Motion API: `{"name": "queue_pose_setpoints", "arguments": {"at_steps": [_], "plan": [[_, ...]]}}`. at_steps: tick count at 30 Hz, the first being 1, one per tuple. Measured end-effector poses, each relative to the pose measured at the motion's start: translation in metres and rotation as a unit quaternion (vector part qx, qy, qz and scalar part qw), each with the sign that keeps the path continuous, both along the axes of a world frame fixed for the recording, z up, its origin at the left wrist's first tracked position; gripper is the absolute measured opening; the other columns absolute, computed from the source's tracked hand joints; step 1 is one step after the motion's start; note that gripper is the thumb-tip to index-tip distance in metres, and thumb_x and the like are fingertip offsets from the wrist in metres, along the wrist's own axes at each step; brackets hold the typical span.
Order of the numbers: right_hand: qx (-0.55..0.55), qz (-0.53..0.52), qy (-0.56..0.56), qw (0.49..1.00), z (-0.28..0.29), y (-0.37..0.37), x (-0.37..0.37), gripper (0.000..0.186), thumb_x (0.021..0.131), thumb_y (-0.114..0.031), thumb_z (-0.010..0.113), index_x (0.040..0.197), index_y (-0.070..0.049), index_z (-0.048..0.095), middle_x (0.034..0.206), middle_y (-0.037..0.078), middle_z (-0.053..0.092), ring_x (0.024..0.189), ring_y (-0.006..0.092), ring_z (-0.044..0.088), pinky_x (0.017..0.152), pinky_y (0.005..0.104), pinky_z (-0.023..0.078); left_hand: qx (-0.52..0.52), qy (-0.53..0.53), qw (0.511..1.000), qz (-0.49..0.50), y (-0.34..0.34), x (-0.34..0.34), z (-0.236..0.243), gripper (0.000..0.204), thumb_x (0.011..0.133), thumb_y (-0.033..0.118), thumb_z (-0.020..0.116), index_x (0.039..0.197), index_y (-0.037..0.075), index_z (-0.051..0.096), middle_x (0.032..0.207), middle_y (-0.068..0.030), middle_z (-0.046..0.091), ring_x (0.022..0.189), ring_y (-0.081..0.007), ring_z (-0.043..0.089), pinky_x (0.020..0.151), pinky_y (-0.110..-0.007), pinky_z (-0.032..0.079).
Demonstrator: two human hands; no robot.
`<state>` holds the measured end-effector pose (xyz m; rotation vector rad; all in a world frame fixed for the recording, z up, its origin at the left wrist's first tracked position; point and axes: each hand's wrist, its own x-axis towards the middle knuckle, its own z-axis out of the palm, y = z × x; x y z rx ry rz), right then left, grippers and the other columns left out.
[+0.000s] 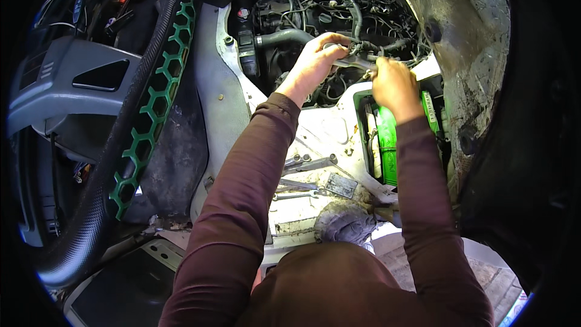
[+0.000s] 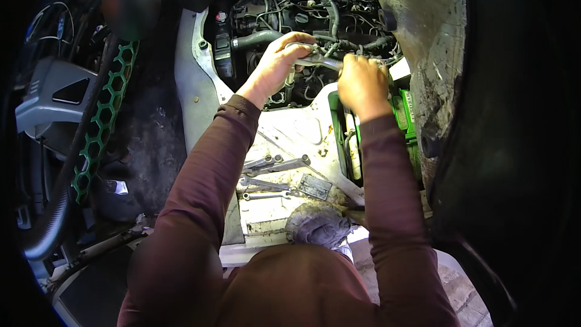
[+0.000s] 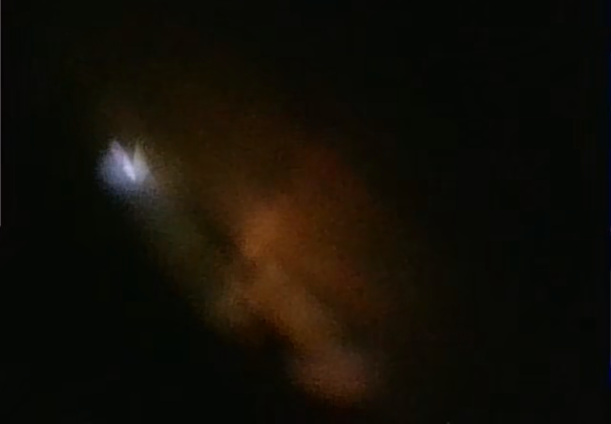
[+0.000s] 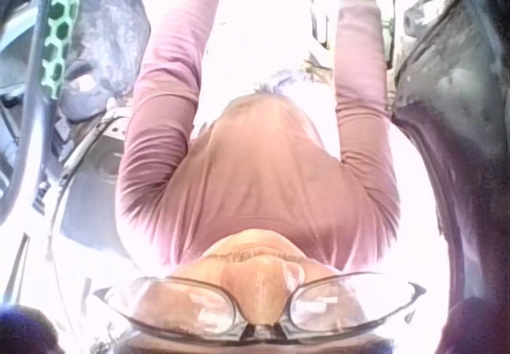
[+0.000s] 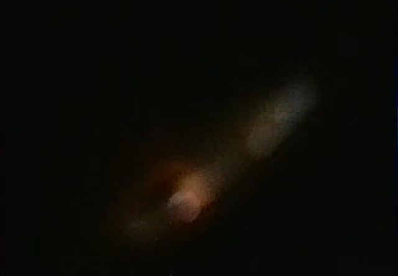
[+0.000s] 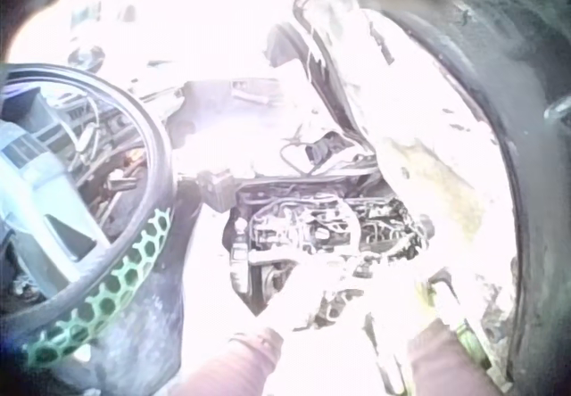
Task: The person works under the hood of a car, using a wrench and socket to loosen and remove bolts from a component near the engine. They then remove a circular part and place it aside.
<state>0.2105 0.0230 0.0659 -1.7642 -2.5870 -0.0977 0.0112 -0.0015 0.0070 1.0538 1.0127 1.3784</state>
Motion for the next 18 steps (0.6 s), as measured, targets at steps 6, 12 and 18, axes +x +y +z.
{"name": "queue_pose_setpoints", "arguments": {"at_steps": [6, 12, 18], "plan": [[-0.192, 0.057, -0.026, 0.979, 0.035, -0.035, -0.031, 0.028, 0.088, -0.016, 0.063, 0.111, -0.003, 0.071, 0.106, 0.024, 0.076, 0.104, 0.0423, 0.073, 0.090, 0.0501, 0.059, 0.019, 0.010, 0.996, 0.086, 0.006, -0.012, -0.014, 0.029, 0.101, 0.017, 0.064, 0.126, 0.004, 0.070, 0.104, -0.0011, 0.070, 0.091, -0.0092, 0.062, 0.079, -0.027, 0.050], [0.062, -0.003, -0.004, 0.998, -0.005, 0.026, -0.016, 0.025, 0.098, -0.015, 0.056, 0.119, -0.013, 0.070, 0.127, 0.013, 0.069, 0.127, 0.0349, 0.061, 0.115, 0.0743, 0.028, 0.008, -0.003, 1.000, 0.022, 0.007, 0.004, -0.002, 0.029, 0.100, 0.016, 0.064, 0.125, 0.004, 0.070, 0.103, -0.0010, 0.070, 0.088, -0.0084, 0.061, 0.077, -0.026, 0.048], [-0.229, 0.124, 0.087, 0.961, 0.035, -0.048, -0.032, 0.021, 0.082, -0.016, 0.063, 0.092, 0.003, 0.065, 0.085, 0.030, 0.069, 0.084, 0.0478, 0.069, 0.078, 0.0532, 0.054, 0.046, -0.023, 0.993, 0.110, 0.006, -0.020, -0.018, 0.027, 0.099, 0.017, 0.065, 0.121, 0.003, 0.071, 0.102, -0.0025, 0.070, 0.083, -0.0099, 0.061, 0.078, -0.027, 0.048]]}}
